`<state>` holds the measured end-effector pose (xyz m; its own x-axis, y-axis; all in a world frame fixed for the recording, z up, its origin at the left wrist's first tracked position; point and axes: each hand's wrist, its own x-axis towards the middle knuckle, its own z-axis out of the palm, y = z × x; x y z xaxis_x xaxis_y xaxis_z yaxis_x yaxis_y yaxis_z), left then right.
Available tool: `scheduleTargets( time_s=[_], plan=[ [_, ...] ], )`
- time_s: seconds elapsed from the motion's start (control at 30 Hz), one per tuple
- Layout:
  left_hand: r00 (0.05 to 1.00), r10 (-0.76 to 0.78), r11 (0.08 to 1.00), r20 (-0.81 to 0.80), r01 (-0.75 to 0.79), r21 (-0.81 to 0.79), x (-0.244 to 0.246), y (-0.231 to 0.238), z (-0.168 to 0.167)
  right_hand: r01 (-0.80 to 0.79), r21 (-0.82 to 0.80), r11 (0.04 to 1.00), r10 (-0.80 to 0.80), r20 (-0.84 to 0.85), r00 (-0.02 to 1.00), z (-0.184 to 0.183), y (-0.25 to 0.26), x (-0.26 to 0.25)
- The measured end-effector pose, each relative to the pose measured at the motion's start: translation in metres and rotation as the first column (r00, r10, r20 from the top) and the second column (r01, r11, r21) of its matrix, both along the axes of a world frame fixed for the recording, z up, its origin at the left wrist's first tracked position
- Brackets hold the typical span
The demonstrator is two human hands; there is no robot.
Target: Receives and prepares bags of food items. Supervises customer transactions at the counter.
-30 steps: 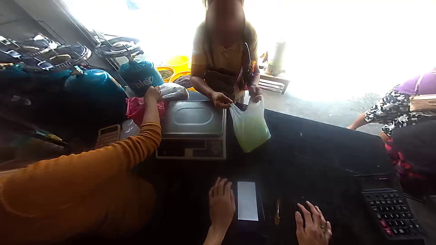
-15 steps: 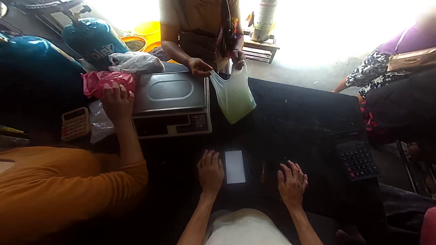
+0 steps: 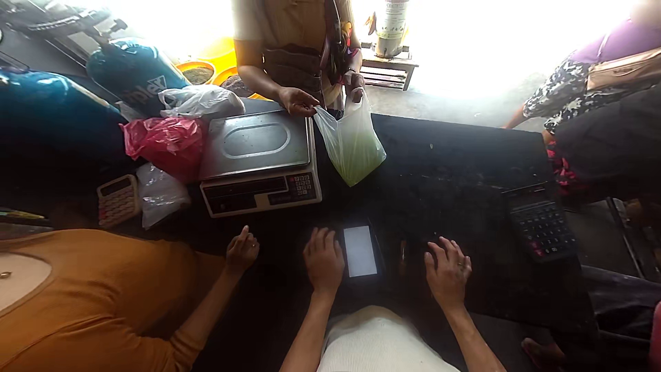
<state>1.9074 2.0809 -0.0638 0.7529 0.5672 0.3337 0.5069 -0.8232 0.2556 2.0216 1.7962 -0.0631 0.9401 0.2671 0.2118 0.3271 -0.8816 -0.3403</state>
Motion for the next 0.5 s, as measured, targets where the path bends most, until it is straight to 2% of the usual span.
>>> scheduleTargets(
  time_s=[0.5],
  plan=[
    [1.000,-0.013,1.000,0.001,0.013,0.014,-0.0009,-0.0009,-0.0018,0.015,-0.001,1.000,-0.015,0.008,1.000,-0.0012,-0.0009,-0.0003]
  ],
)
